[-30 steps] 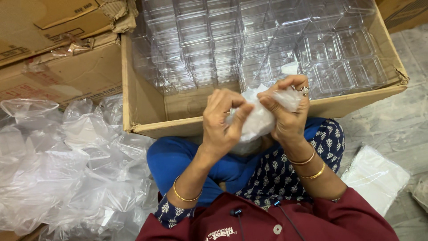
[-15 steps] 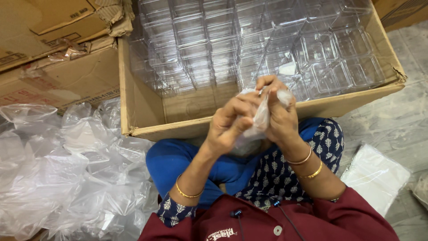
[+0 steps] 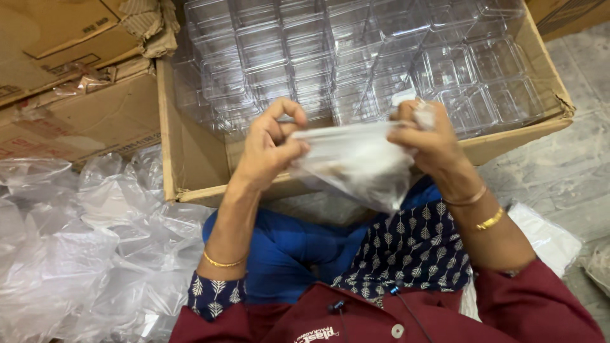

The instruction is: The person sits on the floor in front of a large cardboard box filled with clear plastic containers. They open plastic bags one at a time, place containers into each bag, and set the filled bags aside, repeating the process continuously.

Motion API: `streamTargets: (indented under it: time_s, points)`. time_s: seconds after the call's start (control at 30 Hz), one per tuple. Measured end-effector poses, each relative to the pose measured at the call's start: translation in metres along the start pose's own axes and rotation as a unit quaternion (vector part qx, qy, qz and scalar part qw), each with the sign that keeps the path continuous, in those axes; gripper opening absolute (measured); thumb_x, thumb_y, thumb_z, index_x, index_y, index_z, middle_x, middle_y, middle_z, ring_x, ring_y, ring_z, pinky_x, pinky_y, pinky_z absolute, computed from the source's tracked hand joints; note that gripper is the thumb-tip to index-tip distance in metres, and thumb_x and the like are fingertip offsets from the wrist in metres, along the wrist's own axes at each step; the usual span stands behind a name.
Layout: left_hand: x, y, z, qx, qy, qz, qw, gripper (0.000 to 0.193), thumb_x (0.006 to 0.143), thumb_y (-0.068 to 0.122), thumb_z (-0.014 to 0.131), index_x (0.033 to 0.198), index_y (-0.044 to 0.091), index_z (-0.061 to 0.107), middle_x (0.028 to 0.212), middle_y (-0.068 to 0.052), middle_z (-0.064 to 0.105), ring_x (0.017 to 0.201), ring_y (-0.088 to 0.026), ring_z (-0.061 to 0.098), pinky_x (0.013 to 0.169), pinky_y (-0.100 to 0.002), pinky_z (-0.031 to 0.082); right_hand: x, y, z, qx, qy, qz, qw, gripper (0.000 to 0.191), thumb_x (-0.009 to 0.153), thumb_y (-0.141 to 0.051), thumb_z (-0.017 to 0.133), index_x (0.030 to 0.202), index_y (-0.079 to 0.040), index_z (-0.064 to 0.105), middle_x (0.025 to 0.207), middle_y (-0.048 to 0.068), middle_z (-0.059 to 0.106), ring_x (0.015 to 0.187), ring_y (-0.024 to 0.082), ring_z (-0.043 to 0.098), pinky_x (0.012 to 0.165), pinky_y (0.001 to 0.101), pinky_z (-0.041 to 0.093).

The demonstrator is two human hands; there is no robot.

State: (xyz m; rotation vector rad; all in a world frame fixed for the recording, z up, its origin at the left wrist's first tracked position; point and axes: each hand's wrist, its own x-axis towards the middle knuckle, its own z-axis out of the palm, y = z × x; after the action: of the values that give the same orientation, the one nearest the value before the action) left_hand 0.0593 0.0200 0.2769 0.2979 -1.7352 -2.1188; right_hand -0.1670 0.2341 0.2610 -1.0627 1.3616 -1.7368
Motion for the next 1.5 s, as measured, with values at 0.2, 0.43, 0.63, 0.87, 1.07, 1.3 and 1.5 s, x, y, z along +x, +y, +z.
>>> streamTargets:
  time_s: [0.2,0.43,0.63,0.87,1.07,1.3,1.5]
  points:
    - [0.056,-0.043,-0.053,0.375,0.341,0.118,0.854,0.028,0.088,0.001,0.071,0.113,0.004,0.060,0.076,-0.009,0.062,0.069,-0.017,0.058,0.065,-0.033,0.046,0.117,0.061,0.065,-0.238,0.121,-0.077,0.960,0.012,0.090,-0.009,0.062,0.100,-0.004,0.057,0.081,0.002,0.062,0.059,0.013,0.060,0.053,0.0324,0.050]
    - [0.113,-0.086,-0.134,0.450,0.424,0.079,0.782,0.015,0.098,0.012,0.060,0.107,0.004,0.069,0.102,-0.019,0.073,0.099,-0.039,0.068,0.085,-0.048,0.050,0.181,0.119,0.112,-0.472,0.096,-0.055,0.875,0.033,0.107,-0.034,0.054,0.128,-0.012,0.064,0.073,0.020,0.069,0.075,0.043,0.067,0.072,0.0534,0.049]
    - [0.113,-0.102,-0.155,0.430,0.421,0.031,0.798,0.016,0.100,0.015,0.057,0.105,0.006,0.069,0.101,-0.020,0.073,0.101,-0.042,0.067,0.086,-0.050,0.049,0.180,0.161,0.115,-0.369,0.143,0.031,0.918,0.037,0.104,-0.038,0.054,0.118,-0.005,0.063,0.083,0.022,0.072,0.084,0.042,0.070,0.078,0.0500,0.052]
    - [0.102,-0.066,-0.112,0.214,0.388,0.134,0.887,0.009,0.104,0.009,0.059,0.096,0.005,0.058,0.083,-0.002,0.059,0.074,-0.015,0.052,0.067,-0.036,0.048,0.179,0.158,0.107,-0.232,0.182,-0.041,0.954,0.028,0.107,-0.033,0.058,0.111,-0.007,0.068,0.086,0.011,0.068,0.080,0.024,0.064,0.072,0.0372,0.050]
    - [0.016,-0.014,-0.018,-0.004,0.336,0.229,0.914,0.003,0.107,0.007,0.057,0.105,0.006,0.055,0.091,0.003,0.052,0.078,-0.006,0.046,0.067,-0.023,0.039,0.132,0.059,0.100,0.173,0.034,-0.016,0.984,0.034,0.108,-0.044,0.054,0.125,-0.015,0.055,0.107,0.000,0.067,0.099,0.009,0.066,0.086,0.0253,0.059]
    - [-0.030,0.024,0.036,-0.082,0.235,0.225,0.942,0.024,0.110,0.012,0.053,0.133,0.006,0.052,0.109,0.001,0.056,0.100,-0.007,0.052,0.095,-0.023,0.044,0.063,-0.021,0.089,0.011,-0.089,-0.074,0.993,0.063,0.108,-0.056,0.046,0.131,0.000,0.061,0.105,0.008,0.071,0.094,0.012,0.068,0.080,0.0274,0.060]
    - [-0.052,0.004,0.029,0.072,0.143,0.201,0.966,0.034,0.112,0.018,0.046,0.136,-0.002,0.058,0.128,-0.010,0.064,0.116,-0.015,0.059,0.108,-0.030,0.046,0.031,-0.009,0.075,0.093,-0.095,0.010,0.991,0.049,0.107,-0.043,0.052,0.119,0.003,0.063,0.104,0.009,0.072,0.090,0.013,0.070,0.079,0.0276,0.060]
